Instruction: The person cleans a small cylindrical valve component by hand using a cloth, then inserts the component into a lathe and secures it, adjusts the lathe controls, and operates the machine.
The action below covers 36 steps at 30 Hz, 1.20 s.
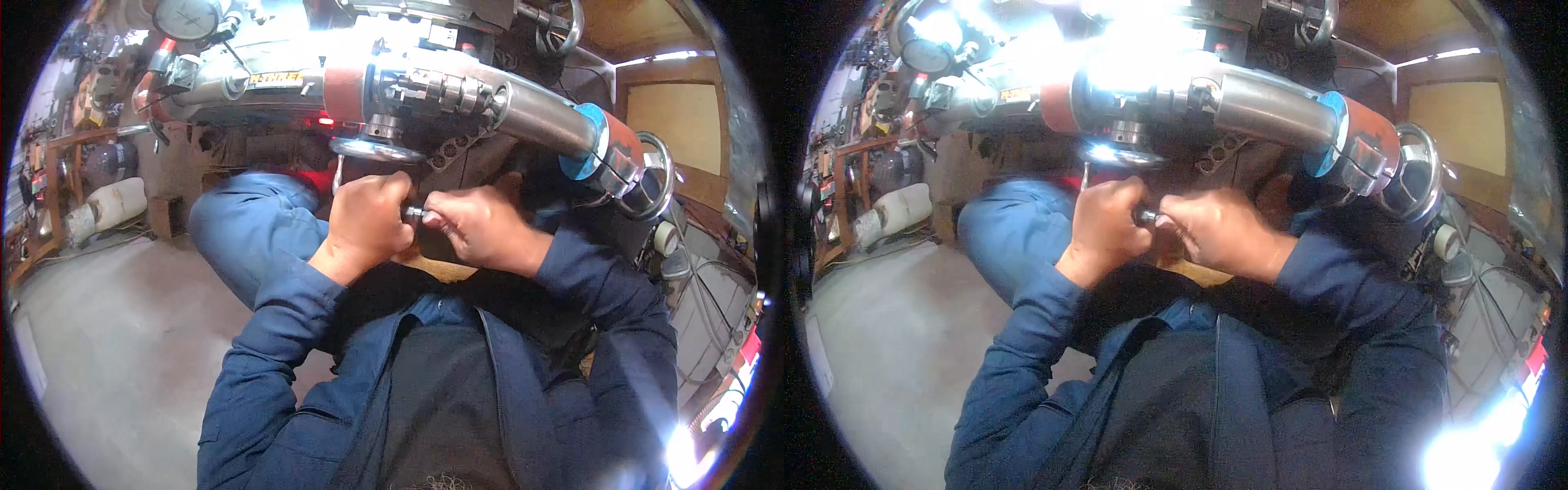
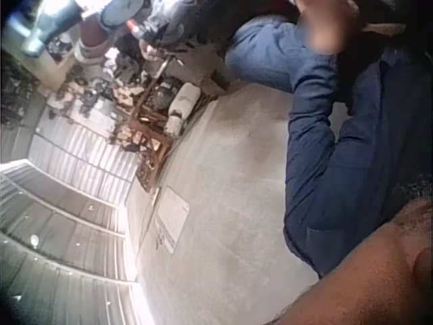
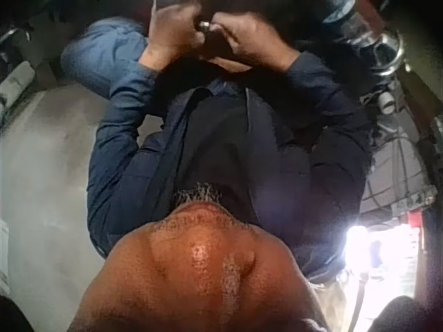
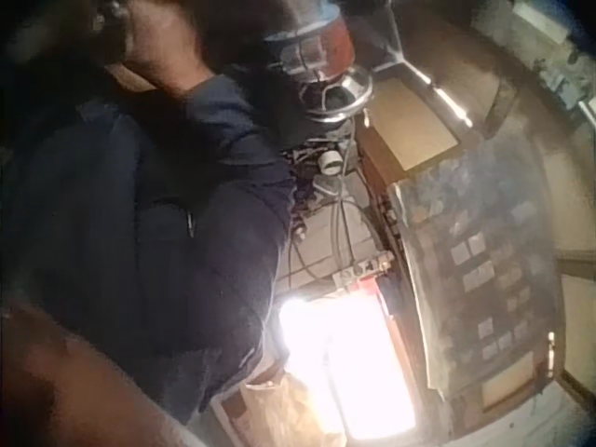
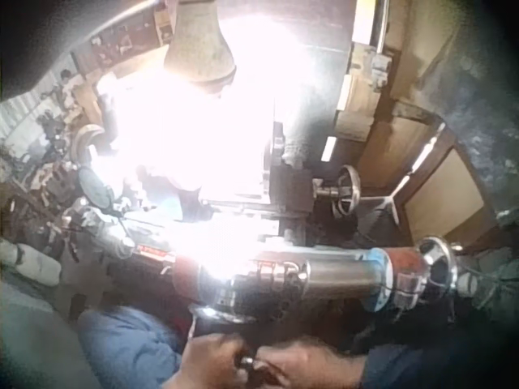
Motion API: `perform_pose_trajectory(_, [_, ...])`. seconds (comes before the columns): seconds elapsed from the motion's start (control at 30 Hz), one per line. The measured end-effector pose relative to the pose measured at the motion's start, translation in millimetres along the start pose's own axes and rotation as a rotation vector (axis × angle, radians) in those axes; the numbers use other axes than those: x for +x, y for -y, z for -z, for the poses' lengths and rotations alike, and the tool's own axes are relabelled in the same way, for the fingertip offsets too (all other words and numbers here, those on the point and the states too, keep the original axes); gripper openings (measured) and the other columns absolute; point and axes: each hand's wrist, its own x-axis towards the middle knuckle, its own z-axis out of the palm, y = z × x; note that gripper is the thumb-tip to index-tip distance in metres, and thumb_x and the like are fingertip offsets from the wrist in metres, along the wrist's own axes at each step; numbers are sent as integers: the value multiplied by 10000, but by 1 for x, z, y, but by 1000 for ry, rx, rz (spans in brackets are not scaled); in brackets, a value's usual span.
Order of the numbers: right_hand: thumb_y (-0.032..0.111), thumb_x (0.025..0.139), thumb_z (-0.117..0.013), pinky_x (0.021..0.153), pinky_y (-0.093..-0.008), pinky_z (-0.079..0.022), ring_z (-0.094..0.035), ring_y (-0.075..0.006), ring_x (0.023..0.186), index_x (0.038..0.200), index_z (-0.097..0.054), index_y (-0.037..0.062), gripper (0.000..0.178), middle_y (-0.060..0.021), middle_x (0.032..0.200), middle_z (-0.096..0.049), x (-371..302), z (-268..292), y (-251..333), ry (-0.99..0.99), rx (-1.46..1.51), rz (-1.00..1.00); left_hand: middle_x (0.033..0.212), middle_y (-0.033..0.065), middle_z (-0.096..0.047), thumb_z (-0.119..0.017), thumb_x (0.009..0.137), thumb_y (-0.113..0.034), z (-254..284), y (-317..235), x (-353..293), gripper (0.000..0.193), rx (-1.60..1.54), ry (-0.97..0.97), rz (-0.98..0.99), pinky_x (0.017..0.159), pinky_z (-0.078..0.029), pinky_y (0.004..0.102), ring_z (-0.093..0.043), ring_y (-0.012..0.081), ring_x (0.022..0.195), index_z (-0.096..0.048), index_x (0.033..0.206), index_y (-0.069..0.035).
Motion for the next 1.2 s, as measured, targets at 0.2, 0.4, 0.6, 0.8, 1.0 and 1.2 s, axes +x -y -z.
perform_pose_trajectory(0.2, [180, 828, -659, 525, -419, -496, -610, -301, 568, 858, -575, 118, 109, -90, 692, -615, -6, 8, -3, -108, -376, 205, 716, 136, -644, -754, 612, -140, -2, -2, 7, 254, 2, 38, -59, 638, -530, 476, -664, 371, 709, -591, 797, -81])
perform_pose_trajectory(0.4, [423, 1093, -414, 486, -207, -323, -389, -38, 553, 907, -570, 114, 392, 67, 681, -442, 2, 23, 9, 326, 1043, -472, 735, 132, -669, -774, 636, -134, -9, -4, 8, 235, -118, -157, 28, 631, -530, 448, -678, 352, 707, -636, 816, -73])
perform_pose_trajectory(0.6, [241, 1037, -561, 727, -340, -499, -623, -214, 786, 972, -641, 4, 259, -80, 821, -609, -12, 39, -7, -79, 376, -149, 717, 166, -676, -734, 701, -104, -2, -20, 14, 118, -363, -88, 199, 641, -549, 384, -702, 332, 677, -651, 761, -44])
perform_pose_trajectory(0.8, [149, 960, -645, 753, -391, -514, -663, -332, 854, 991, -664, -2, 156, -154, 892, -642, -16, 41, -5, -49, 219, -22, 658, 139, -664, -693, 683, -64, -2, -19, 15, 67, -379, -11, 177, 581, -518, 346, -668, 230, 585, -643, 711, -30])
perform_pose_trajectory(1.0, [171, 916, -694, 680, -417, -495, -639, -345, 779, 977, -663, 13, 173, -132, 884, -619, -14, 37, -8, -77, 120, 50, 695, 189, -666, -732, 676, -118, 1, -22, 17, 135, -364, 112, 240, 632, -547, 416, -699, 369, 678, -656, 748, -32])
perform_pose_trajectory(1.2, [179, 873, -722, 621, -417, -477, -616, -313, 752, 965, -658, 60, 164, -102, 842, -594, -12, 38, -5, -75, 19, 84, 714, 190, -672, -756, 671, -130, -2, -20, 15, 157, -334, 139, 220, 641, -548, 441, -693, 388, 705, -668, 771, -47])
